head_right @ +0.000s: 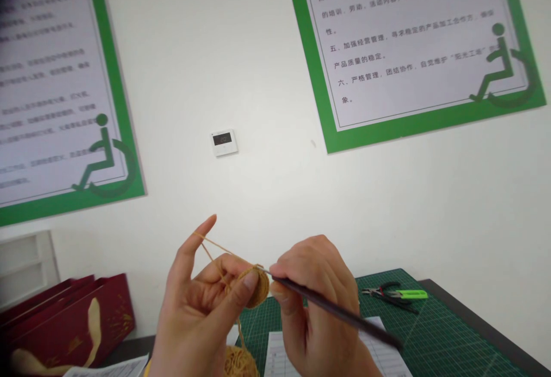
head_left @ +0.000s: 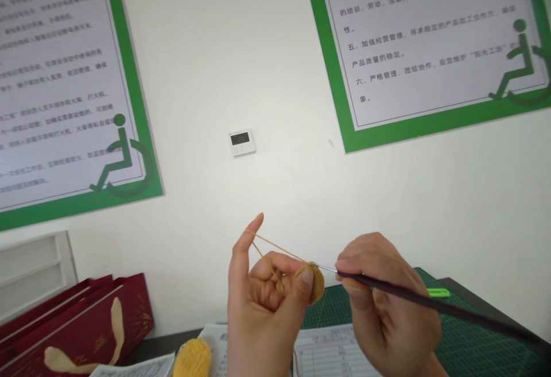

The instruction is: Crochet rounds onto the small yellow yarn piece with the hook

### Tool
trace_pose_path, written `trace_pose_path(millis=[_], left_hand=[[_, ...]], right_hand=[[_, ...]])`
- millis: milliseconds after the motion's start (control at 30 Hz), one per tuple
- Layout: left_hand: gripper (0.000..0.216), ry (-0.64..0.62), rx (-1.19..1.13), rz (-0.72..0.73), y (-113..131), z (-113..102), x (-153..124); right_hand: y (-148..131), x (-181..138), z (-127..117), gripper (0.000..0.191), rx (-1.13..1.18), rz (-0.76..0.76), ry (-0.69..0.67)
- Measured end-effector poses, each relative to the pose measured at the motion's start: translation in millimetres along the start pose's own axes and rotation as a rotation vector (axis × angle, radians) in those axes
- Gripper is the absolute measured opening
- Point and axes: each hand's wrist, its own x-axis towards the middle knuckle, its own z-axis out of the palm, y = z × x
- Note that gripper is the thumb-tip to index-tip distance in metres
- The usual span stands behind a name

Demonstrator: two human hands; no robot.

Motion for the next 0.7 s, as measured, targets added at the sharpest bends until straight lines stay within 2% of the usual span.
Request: trace_pose_path(millis=[67,133,233,300,333,400,433,500,533,600,633,667,700], left_hand=[[0.082,-0.02,-0.012,-0.008,0.9,-1.7,0.7],[0.085,-0.045,-0.034,-0.032,1.5,-4.3,1.8],[0.089,-0.076,-0.073,-0.082,1.7,-8.3,3.8],[0.088,-0.092,-0.097,-0.105,1.5,-9.7,4.7],[0.088,-0.098,-0.106,-0.111,1.5,-9.7,4.9],[0.089,-0.093,-0.107,-0.108,1.6,-8.5,4.5],[0.09,-0.082,-0.103,-0.1,1.6,-7.5,4.1],[0.091,-0.045,-0.093,-0.08,1.6,-5.7,3.4],[0.091,-0.029,-0.093,-0.075,1.5,-5.3,3.3],[0.091,-0.04,-0.125,-0.112,1.3,-6.3,3.9],[0.089,-0.069,-0.155,-0.157,1.3,-7.7,4.6],[0.087,-0.105,-0.19,-0.217,1.5,-9.6,5.5],[0.083,-0.14,-0.225,-0.282,2.0,-11.6,6.5]], right_hand=[[1.5,1.8,-0.4,0.009,0.121,0.227,0.037],[2.9,5.2,1.5,0.018,0.304,0.512,0.054],[2.2,10.7,8.1,0.035,0.629,0.867,-0.059],[0.1,11.4,13.2,0.038,0.816,0.987,-0.137],[-0.8,10.6,15.4,0.038,0.876,0.995,-0.156],[-1.0,7.4,17.6,0.032,0.871,0.898,-0.136],[0.0,5.4,17.4,0.026,0.799,0.792,-0.106],[3.7,2.2,14.4,0.007,0.541,0.478,-0.07],[6.0,1.1,12.2,0.005,0.377,0.282,-0.063],[9.4,0.3,8.3,0.024,0.056,-0.103,-0.039],[10.0,0.5,7.5,0.03,-0.05,-0.243,-0.018],[9.6,0.8,7.8,0.032,-0.088,-0.318,0.002],[8.2,1.2,9.3,0.031,-0.051,-0.32,0.02]])
